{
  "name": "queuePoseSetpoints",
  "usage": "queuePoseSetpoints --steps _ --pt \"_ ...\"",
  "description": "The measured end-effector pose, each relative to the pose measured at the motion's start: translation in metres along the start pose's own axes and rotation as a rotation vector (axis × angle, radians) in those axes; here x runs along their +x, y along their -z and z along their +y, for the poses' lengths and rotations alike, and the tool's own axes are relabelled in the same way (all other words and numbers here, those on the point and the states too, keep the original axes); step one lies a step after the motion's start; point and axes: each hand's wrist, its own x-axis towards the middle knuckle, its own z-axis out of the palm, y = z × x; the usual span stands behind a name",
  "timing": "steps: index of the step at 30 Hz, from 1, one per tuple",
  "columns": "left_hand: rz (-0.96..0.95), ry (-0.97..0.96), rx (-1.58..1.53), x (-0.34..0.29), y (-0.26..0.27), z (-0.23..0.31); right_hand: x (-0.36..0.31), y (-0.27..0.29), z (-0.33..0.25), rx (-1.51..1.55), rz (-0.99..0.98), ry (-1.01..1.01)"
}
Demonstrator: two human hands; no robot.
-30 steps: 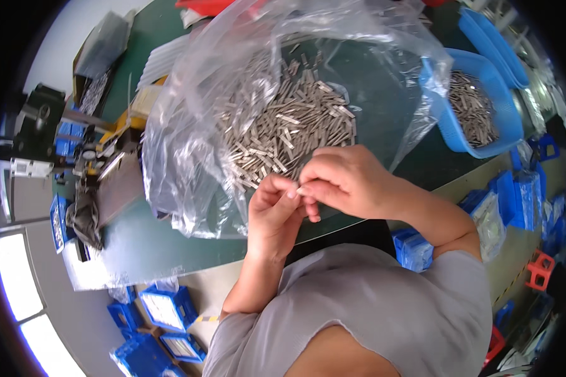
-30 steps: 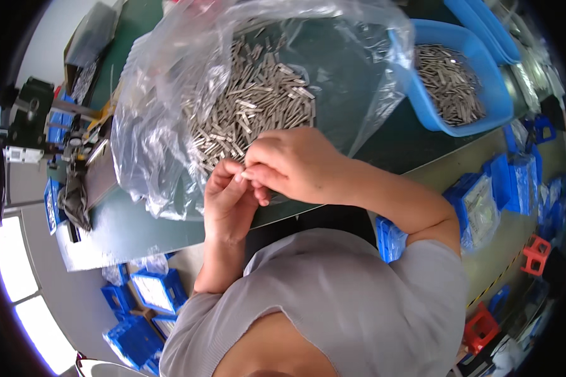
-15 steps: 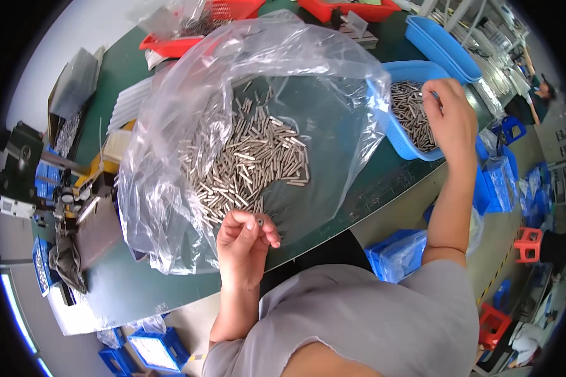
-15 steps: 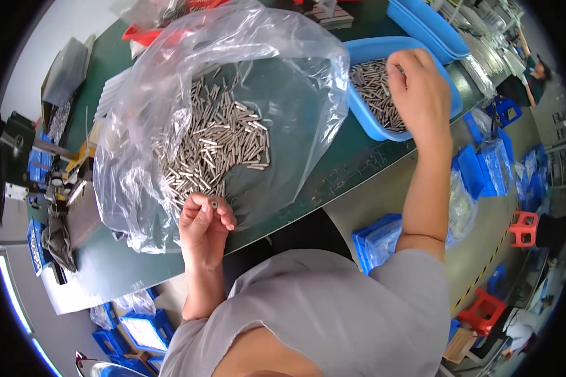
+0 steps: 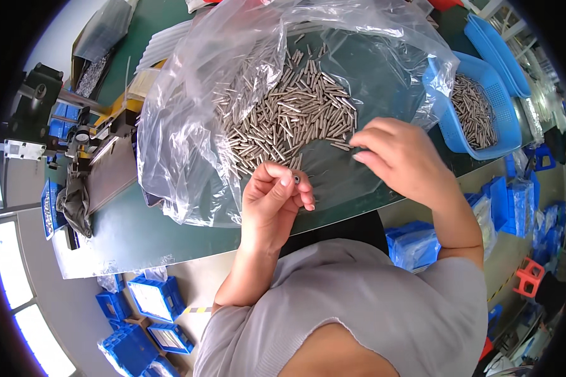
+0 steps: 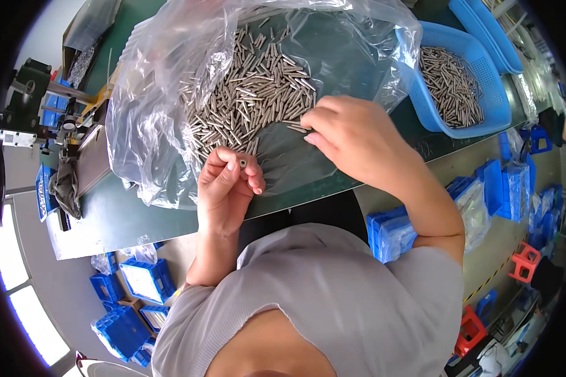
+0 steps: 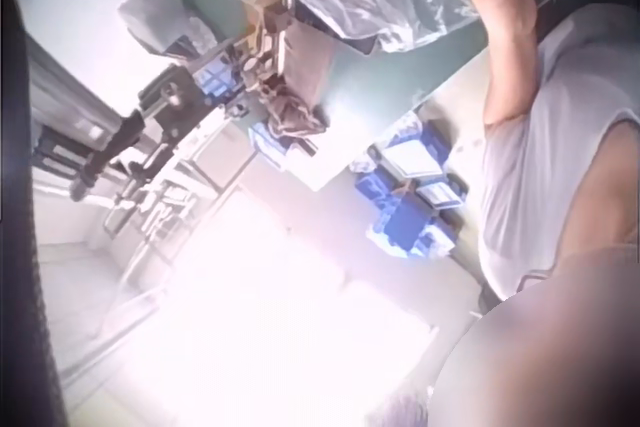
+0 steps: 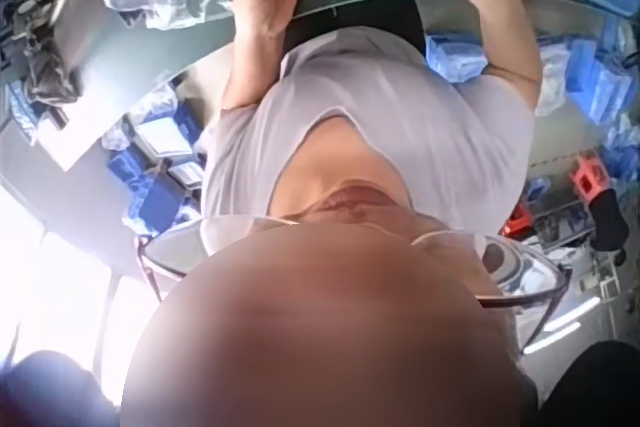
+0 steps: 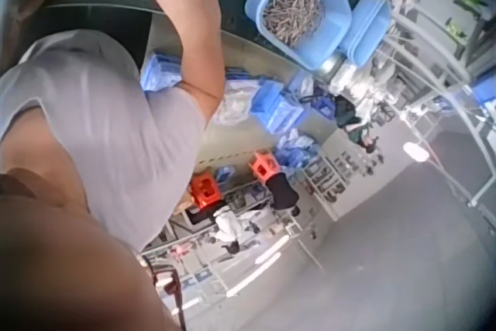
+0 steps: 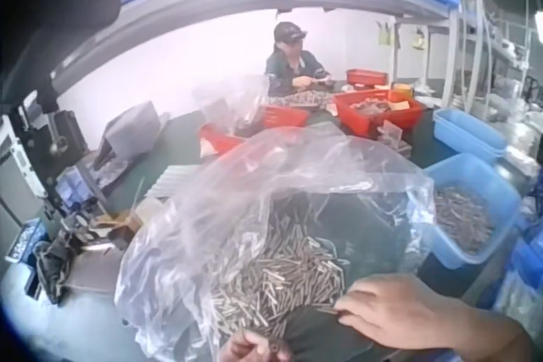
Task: Sorting small metal pins from a plastic bag into a bin.
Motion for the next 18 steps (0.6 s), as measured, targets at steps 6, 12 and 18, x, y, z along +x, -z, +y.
queuePoseSetpoints --steps 6,12,18 --pt "0.040 -0.019 0.062 -0.001 -0.008 0.000 0.008 -0.030 0.003 -0.127 -0.056 -0.025" --pt "0.055 -0.023 0.045 -0.002 -0.006 0.000 0.020 -0.038 -0.004 -0.171 -0.120 0.061" --pt "0.065 -0.013 0.060 -0.001 -0.005 -0.001 0.019 -0.040 -0.002 0.001 -0.057 0.044"
